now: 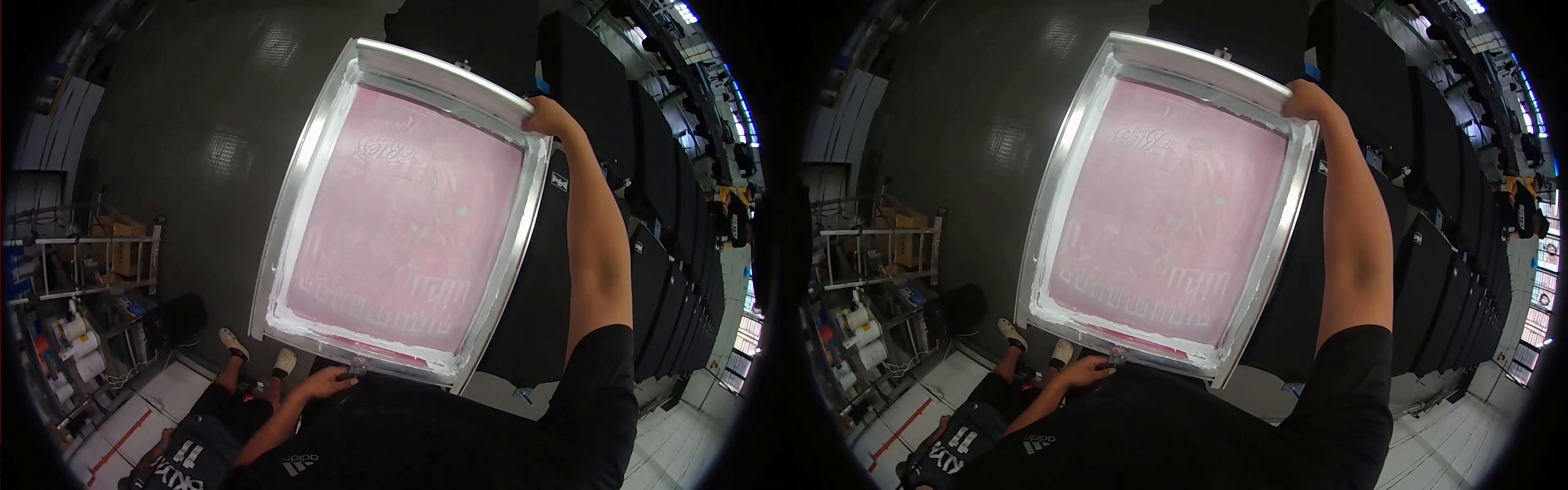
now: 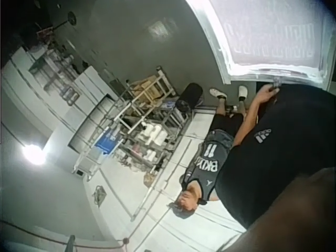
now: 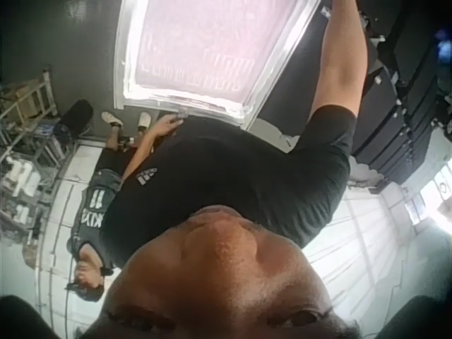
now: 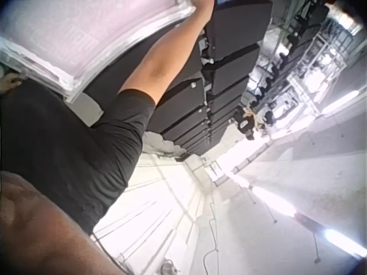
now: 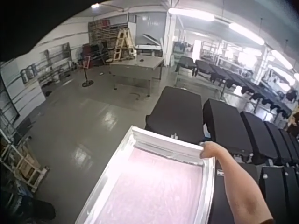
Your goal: The recorder is manually screen printing white ink designs onto black t-shirts using a squeegee and a screen frame.
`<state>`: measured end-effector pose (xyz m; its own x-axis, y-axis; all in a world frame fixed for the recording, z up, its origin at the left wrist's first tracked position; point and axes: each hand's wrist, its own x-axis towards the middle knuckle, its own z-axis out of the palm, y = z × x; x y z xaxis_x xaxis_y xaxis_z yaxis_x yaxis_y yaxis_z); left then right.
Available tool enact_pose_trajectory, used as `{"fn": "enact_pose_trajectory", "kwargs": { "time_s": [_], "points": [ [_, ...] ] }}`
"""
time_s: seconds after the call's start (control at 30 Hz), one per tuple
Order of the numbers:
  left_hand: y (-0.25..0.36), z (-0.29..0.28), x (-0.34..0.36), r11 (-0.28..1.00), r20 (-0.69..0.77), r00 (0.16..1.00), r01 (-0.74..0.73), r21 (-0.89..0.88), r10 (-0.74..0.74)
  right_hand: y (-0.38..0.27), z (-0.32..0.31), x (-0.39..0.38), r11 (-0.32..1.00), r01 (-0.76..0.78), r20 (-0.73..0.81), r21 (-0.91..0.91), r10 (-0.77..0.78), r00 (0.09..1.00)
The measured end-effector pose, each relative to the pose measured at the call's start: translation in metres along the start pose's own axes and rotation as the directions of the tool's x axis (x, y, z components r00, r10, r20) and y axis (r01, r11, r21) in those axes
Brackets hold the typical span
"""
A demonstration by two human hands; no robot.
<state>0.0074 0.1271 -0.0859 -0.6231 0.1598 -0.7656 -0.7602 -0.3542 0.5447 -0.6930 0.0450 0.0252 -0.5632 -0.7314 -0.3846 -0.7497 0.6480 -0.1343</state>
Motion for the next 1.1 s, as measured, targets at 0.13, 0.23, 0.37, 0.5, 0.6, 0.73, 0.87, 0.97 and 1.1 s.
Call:
{"fn": "enact_pose_trajectory", "kwargs": {
  "time_s": [0.13,0.23,0.37,0.5,0.6,0.73,0.87,0.97,1.1],
  "points": [
    [0.016,0.003,-0.007,1.000,0.069,0.998,0.014,0.010,-0.015,-0.042,0.018,0.012,0.984,0.163,-0.147,0.075,-0.151,0.978],
    [0.006,0.006,-0.008,0.996,-0.022,0.997,-0.066,0.057,0.068,-0.075,0.027,0.004,0.998,0.067,-0.231,0.002,-0.065,0.971],
    [0.003,0.007,-0.007,0.952,-0.031,0.974,-0.212,0.222,0.225,-0.078,0.042,-0.036,0.996,0.079,-0.139,-0.036,-0.083,0.987],
    [-0.006,0.000,0.011,0.963,0.024,0.973,-0.230,0.143,0.229,-0.104,0.085,-0.127,0.989,0.140,-0.145,-0.055,-0.147,0.978],
    [-0.015,-0.007,0.018,0.968,0.062,0.978,-0.206,0.141,0.199,-0.165,0.101,-0.233,0.996,0.081,0.096,0.036,-0.084,0.992],
    [-0.007,0.000,0.021,0.949,0.020,0.960,-0.279,0.144,0.279,-0.203,0.168,-0.363,0.983,0.142,-0.015,0.116,-0.141,0.990],
    [0.005,0.007,0.009,0.968,-0.056,0.993,-0.083,0.238,0.099,-0.242,0.212,-0.455,0.973,0.168,-0.131,0.160,-0.148,0.980],
    [-0.005,0.009,0.011,0.920,-0.180,0.984,0.074,0.385,-0.003,-0.249,0.216,-0.477,0.969,0.173,-0.136,0.174,-0.151,0.979],
    [0.002,0.012,0.006,0.890,-0.241,0.971,0.106,0.444,0.005,-0.238,0.204,-0.474,0.970,0.176,-0.154,0.165,-0.151,0.977]
  ]
}}
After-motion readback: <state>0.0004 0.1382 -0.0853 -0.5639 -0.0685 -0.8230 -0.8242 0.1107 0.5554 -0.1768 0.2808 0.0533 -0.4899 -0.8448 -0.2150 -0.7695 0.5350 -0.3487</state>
